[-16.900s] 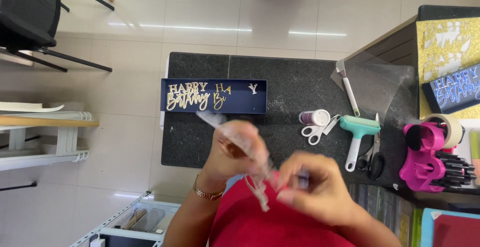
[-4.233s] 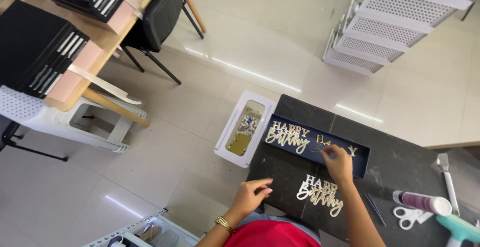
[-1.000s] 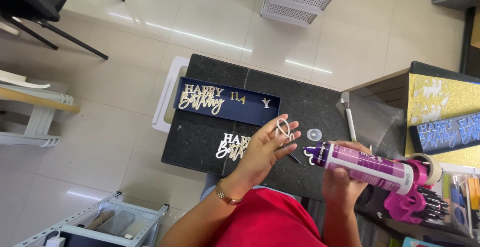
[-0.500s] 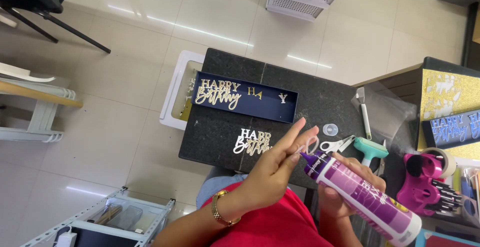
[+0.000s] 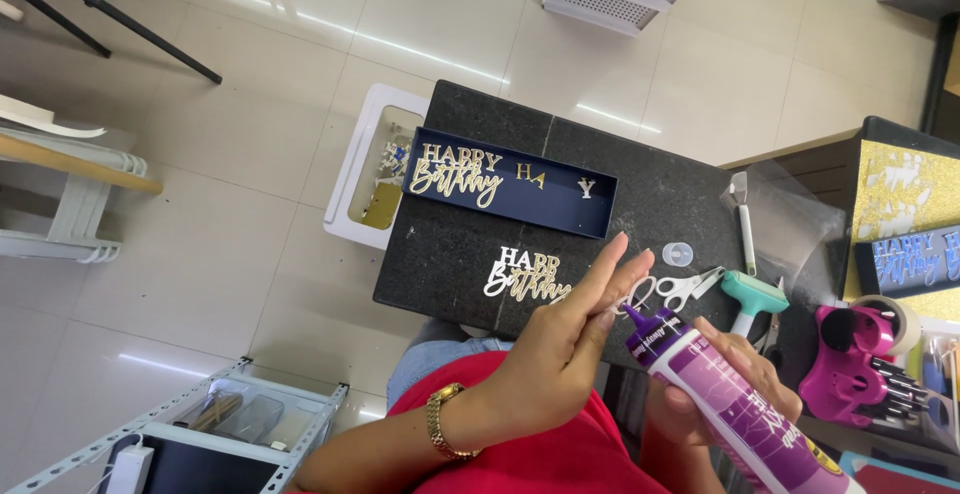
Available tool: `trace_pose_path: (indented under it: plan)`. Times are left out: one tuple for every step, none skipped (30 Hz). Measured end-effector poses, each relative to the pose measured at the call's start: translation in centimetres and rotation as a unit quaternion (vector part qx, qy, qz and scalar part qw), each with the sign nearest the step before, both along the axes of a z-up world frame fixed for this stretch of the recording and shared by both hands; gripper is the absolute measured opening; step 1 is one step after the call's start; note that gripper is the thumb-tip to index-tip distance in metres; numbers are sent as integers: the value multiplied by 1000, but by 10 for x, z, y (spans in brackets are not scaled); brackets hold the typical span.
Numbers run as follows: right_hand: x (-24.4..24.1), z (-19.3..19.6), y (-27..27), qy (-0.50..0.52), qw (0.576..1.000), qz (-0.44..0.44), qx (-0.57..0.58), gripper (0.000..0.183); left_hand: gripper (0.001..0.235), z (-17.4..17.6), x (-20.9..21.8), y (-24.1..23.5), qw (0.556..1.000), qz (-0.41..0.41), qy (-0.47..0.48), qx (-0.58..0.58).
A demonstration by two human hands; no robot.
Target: Applying glue to the back of decorative 'Happy Birthday' cutouts and layering them on top of each other.
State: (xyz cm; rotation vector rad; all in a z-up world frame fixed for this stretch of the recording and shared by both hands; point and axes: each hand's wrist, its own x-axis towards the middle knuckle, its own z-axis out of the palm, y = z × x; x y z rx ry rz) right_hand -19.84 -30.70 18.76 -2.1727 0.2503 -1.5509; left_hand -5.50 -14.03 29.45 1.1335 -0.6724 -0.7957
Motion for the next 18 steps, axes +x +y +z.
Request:
trace_pose_path:
  plan:
    - [3, 3, 2, 1, 1000, 0, 0, 47, 60, 0, 0, 1, 1000, 0, 1, 0]
    - [6, 6, 3, -7, 999, -24, -24, 49, 61, 1, 1, 3, 1000, 0, 1, 13]
    - [9, 8, 5, -15, 998, -48, -48, 54, 62, 1, 1, 4, 1000, -1, 1, 26]
    - [7, 8, 4, -14, 998, -47, -48, 54, 62, 0, 1, 5, 1000, -1, 1, 25]
    - [5, 9, 4, 8, 996, -56, -66, 54, 62, 0, 0, 6, 1000, -3, 0, 27]
    - [4, 9, 3, 29, 994, -65, -83, 55, 63, -1, 0, 6, 1000, -7, -2, 29]
    - [4, 9, 3, 29, 994, -65, -83, 55, 63, -1, 0, 7, 1000, -6, -2, 29]
    - [4, 8, 2, 15, 997, -44, -61, 54, 62, -1, 0, 7, 999, -4, -5, 31]
    - [5, 8, 2, 1, 999, -22, -39, 53, 61, -1, 0, 8, 999, -2, -9, 34]
    - [3, -2, 1, 1, 999, -22, -39, 53, 61, -2, 0, 8, 999, -1, -9, 34]
    - [1, -12, 0, -84, 996, 34, 15, 51, 61, -2, 0, 7, 1000, 0, -5, 24]
    - [0, -23, 0, -166, 979, 90, 70, 68, 60, -3, 0, 7, 1000, 2, -2, 14]
    - [-2, -19, 0, -166, 979, 90, 70, 68, 60, -3, 0, 8, 1000, 3, -1, 14]
    - [-4, -15, 0, -119, 989, 83, 42, 60, 60, -4, -1, 8, 1000, 3, -5, 10]
    - [-6, -11, 0, -72, 994, 76, 13, 53, 60, -4, -1, 8, 1000, 4, -9, 6]
    - [-4, -11, 3, -71, 994, 76, 13, 53, 60, -3, -1, 9, 1000, 3, -9, 6]
    - [-2, -11, 6, -70, 993, 88, 19, 60, 61, -2, -1, 9, 1000, 1, -9, 9]
    - [0, -12, 9, -70, 992, 100, 26, 66, 61, 0, -1, 9, 1000, -1, -9, 12]
